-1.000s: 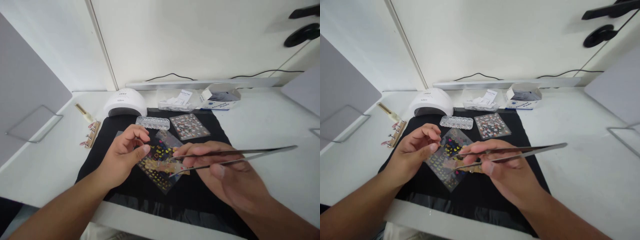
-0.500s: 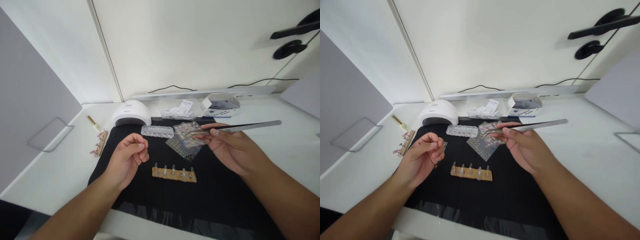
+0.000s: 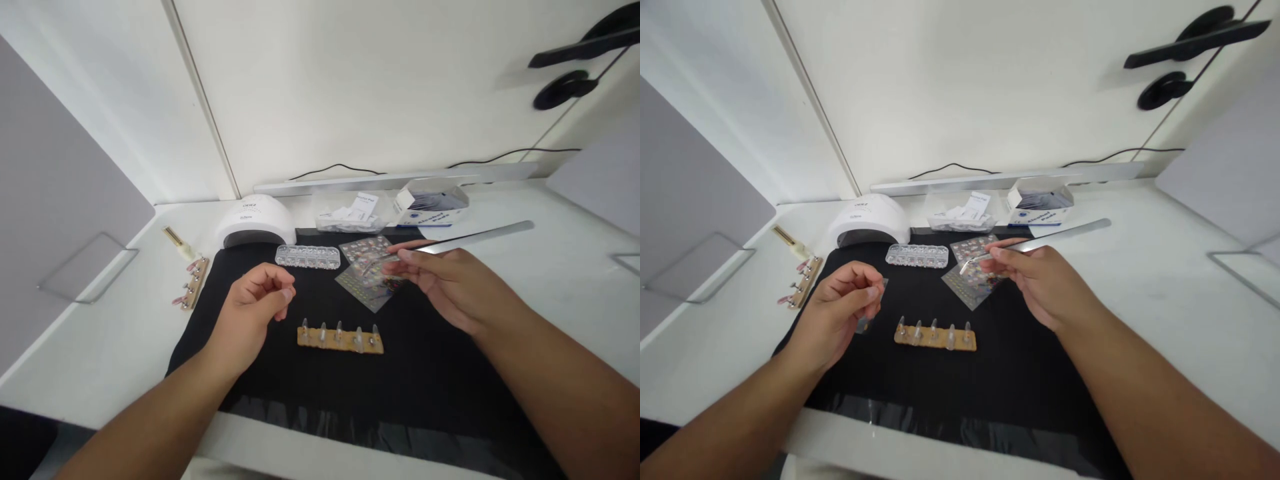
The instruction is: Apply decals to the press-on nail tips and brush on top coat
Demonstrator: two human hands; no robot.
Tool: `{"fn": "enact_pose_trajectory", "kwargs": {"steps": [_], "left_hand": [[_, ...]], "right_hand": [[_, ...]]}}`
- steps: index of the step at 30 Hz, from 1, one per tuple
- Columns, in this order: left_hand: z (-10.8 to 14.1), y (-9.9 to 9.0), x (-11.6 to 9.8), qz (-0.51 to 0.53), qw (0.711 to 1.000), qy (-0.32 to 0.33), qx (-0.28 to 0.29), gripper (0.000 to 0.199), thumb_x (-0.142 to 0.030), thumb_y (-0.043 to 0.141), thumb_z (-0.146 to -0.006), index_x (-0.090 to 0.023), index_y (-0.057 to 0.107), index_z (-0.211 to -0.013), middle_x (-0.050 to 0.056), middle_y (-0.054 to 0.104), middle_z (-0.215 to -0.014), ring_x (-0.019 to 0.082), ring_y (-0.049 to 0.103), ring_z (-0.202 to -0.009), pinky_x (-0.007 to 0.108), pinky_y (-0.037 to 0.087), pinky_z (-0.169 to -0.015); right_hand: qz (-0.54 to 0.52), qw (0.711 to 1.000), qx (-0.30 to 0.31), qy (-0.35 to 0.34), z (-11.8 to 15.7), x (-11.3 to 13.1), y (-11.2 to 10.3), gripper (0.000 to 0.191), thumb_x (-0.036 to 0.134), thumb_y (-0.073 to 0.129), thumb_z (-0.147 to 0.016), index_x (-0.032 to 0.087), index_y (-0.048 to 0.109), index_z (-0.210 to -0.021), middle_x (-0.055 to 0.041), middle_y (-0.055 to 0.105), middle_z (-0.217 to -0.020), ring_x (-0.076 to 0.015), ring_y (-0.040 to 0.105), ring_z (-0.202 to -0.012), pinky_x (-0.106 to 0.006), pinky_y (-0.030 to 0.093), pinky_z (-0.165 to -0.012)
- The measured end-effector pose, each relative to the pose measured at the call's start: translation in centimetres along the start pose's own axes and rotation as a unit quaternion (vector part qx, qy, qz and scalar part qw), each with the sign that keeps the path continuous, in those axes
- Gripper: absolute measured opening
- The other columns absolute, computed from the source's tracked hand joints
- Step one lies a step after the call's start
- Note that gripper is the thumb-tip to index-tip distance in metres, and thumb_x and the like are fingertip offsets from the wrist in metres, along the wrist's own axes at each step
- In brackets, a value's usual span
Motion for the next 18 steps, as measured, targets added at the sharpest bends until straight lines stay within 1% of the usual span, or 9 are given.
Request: {"fn": "enact_pose_trajectory", "kwargs": {"steps": [4,7,12,15,18], "left_hand": [[0.1,0.0,-0.2,-0.026,1.000,0.006,-0.011,0.016,-0.015,0.076,-0.064,-0.016,0.075,-0.079,-0.004,0.067,-0.067,0.004,0.052,-0.049,0.017,0.040,-0.049],[0.1,-0.1,-0.1,-0.042,0.999,0.006,-0.019,0.014,-0.016,0.077,-0.064,-0.016,0.075,-0.078,-0.003,0.067,-0.065,0.004,0.052,-0.050,0.016,0.041,-0.050],[0.0,-0.3,0.0,-0.065,0.998,0.007,-0.022,0.008,-0.017,0.077,-0.065,-0.016,0.072,-0.072,-0.004,0.065,-0.061,0.004,0.050,-0.050,0.016,0.041,-0.050],[-0.1,-0.3,0.0,-0.080,0.997,0.011,-0.014,0.006,-0.018,0.076,-0.068,-0.016,0.072,-0.071,-0.003,0.064,-0.063,0.005,0.050,-0.050,0.016,0.041,-0.050],[-0.1,-0.4,0.0,-0.095,0.995,0.016,0.001,0.004,-0.019,0.075,-0.071,-0.017,0.073,-0.073,-0.002,0.064,-0.064,0.007,0.052,-0.052,0.019,0.042,-0.051]], "right_hand": [[0.014,0.999,-0.028,-0.014,0.1,0.3,-0.3,0.035,0.037,0.099,-0.046,0.019,0.079,-0.068,-0.0012,0.073,-0.066,-0.0175,0.071,-0.066,-0.031,0.057,-0.069],[0.015,0.998,-0.050,-0.039,0.0,0.6,-0.5,0.031,0.034,0.097,-0.048,0.019,0.079,-0.068,-0.0014,0.073,-0.065,-0.0174,0.071,-0.065,-0.031,0.057,-0.070],[-0.016,0.989,-0.094,-0.111,0.1,1.2,-0.9,0.026,0.030,0.096,-0.051,0.022,0.077,-0.066,0.0029,0.071,-0.067,-0.0160,0.069,-0.066,-0.037,0.058,-0.086],[-0.047,0.983,-0.087,-0.153,0.7,1.6,-0.7,0.025,0.034,0.094,-0.056,0.024,0.075,-0.069,0.0042,0.070,-0.073,-0.0162,0.070,-0.069,-0.041,0.057,-0.092],[-0.067,0.977,-0.060,-0.191,1.4,1.9,-0.2,0.024,0.036,0.092,-0.062,0.026,0.074,-0.075,0.0041,0.069,-0.078,-0.0163,0.071,-0.071,-0.042,0.057,-0.093]]}}
Point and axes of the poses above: each hand's wrist, its own z-axis away from the middle knuckle, its own y-axis out of the palm, x = y × z, the point moved 5 cm from there along -z, towards the middle knuckle
